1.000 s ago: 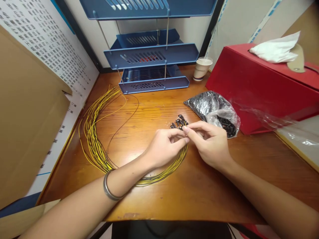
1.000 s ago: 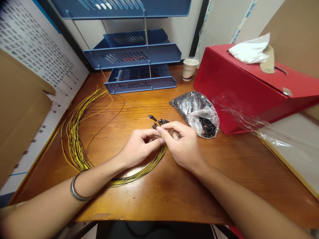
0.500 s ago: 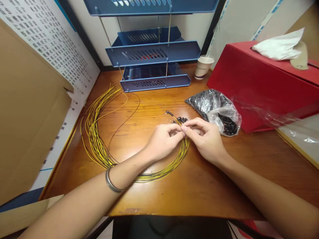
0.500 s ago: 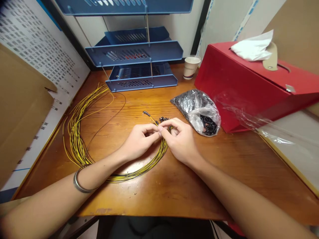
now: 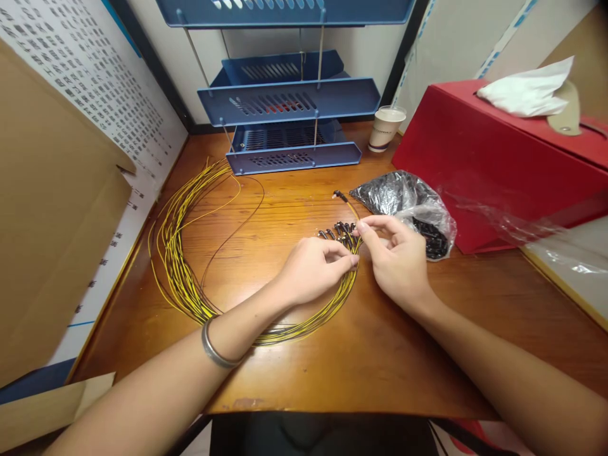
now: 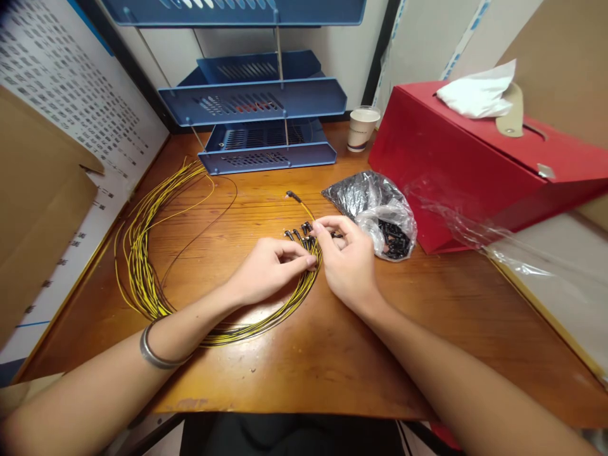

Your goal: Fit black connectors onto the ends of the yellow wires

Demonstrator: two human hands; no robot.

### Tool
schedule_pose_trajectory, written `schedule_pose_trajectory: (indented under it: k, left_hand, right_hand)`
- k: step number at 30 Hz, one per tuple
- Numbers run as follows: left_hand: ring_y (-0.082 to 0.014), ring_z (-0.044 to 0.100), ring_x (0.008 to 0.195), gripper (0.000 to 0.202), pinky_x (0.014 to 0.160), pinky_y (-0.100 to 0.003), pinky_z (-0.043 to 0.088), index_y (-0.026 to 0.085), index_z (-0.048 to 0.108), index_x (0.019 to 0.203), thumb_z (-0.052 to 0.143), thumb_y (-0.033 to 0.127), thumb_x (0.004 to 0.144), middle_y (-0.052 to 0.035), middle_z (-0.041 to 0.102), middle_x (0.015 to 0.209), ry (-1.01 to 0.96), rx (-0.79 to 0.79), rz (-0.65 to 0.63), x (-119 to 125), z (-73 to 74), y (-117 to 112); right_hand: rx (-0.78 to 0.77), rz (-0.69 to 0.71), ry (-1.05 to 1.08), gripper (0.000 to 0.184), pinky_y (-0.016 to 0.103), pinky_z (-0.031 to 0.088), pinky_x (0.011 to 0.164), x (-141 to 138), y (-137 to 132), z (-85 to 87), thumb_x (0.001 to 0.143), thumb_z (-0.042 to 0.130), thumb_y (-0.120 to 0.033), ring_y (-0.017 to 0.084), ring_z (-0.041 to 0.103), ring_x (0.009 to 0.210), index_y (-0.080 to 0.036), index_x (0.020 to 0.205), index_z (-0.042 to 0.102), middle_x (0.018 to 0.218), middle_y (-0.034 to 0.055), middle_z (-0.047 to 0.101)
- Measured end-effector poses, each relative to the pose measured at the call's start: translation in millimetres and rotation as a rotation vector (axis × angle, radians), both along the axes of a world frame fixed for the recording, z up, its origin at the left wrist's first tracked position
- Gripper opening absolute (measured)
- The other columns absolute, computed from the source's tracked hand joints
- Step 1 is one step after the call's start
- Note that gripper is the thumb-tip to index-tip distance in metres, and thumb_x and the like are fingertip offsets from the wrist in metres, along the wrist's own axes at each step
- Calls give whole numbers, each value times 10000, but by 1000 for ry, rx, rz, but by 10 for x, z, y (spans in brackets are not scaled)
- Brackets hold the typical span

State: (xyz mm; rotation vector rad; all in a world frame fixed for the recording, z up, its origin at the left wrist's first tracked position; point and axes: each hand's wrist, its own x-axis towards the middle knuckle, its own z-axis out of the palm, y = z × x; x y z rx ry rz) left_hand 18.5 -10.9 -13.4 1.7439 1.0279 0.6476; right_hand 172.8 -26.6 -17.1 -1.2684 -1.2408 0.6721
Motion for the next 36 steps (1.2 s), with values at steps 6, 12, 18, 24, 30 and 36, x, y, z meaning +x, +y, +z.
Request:
schedule_pose_trajectory:
  k: [6, 12, 18, 24, 30, 36]
  left_hand:
    - [-130, 627, 669, 222, 660, -240, 462, 141, 773, 807, 640, 301, 884, -39, 762, 774, -119, -42, 44, -13, 26, -92]
    - [-103, 580, 596, 208, 592, -221, 435, 130, 738, 772, 672, 301, 869, -29, 733, 729, -272, -17, 138, 8, 25, -111]
    - [-131, 626, 650, 235, 613, -230, 451, 128, 750, 775, 638, 305, 884, -33, 732, 741, -258, -47, 76, -15, 20, -112]
    - [-153, 658, 689, 300, 668, -248, 496, 141, 782, 843, 613, 378, 912, -46, 763, 790, -117, -94, -14, -41, -24, -106]
    - [-154, 658, 702, 331, 685, -248, 499, 115, 776, 828, 580, 362, 928, -75, 768, 809, -140, -129, -15, -34, -14, -89]
    - [-128, 603, 637, 366, 620, -233, 434, 128, 767, 800, 545, 374, 955, -27, 731, 721, -93, -61, -41, -43, -3, -103]
  right_hand:
    - [-45, 64, 60, 232, 261, 589, 639, 46, 16, 28, 840, 736, -283, 190, 740, 762, -147, 1022, 694, 820, 66, 758]
    - [-11, 214, -8, 226, 242, 555, 585, 54, -93, 44, 907, 661, -278, 150, 702, 633, -178, 1110, 672, 789, 25, 759]
    - [54, 242, -243, 210, 256, 561, 664, 70, -136, 58, 931, 617, -262, 173, 726, 743, -182, 894, 807, 827, 34, 781]
    - [-50, 120, -129, 285, 333, 589, 861, 70, -93, 88, 954, 587, -321, 233, 739, 936, -147, 1048, 792, 725, 42, 743]
    - [-10, 187, -150, 286, 293, 591, 640, 63, -147, 117, 936, 609, -352, 194, 703, 652, -168, 851, 811, 596, 25, 683]
    - [-133, 245, -248, 404, 265, 466, 451, 113, -142, 80, 942, 610, -414, 125, 554, 503, -230, 1290, 700, 962, 59, 767]
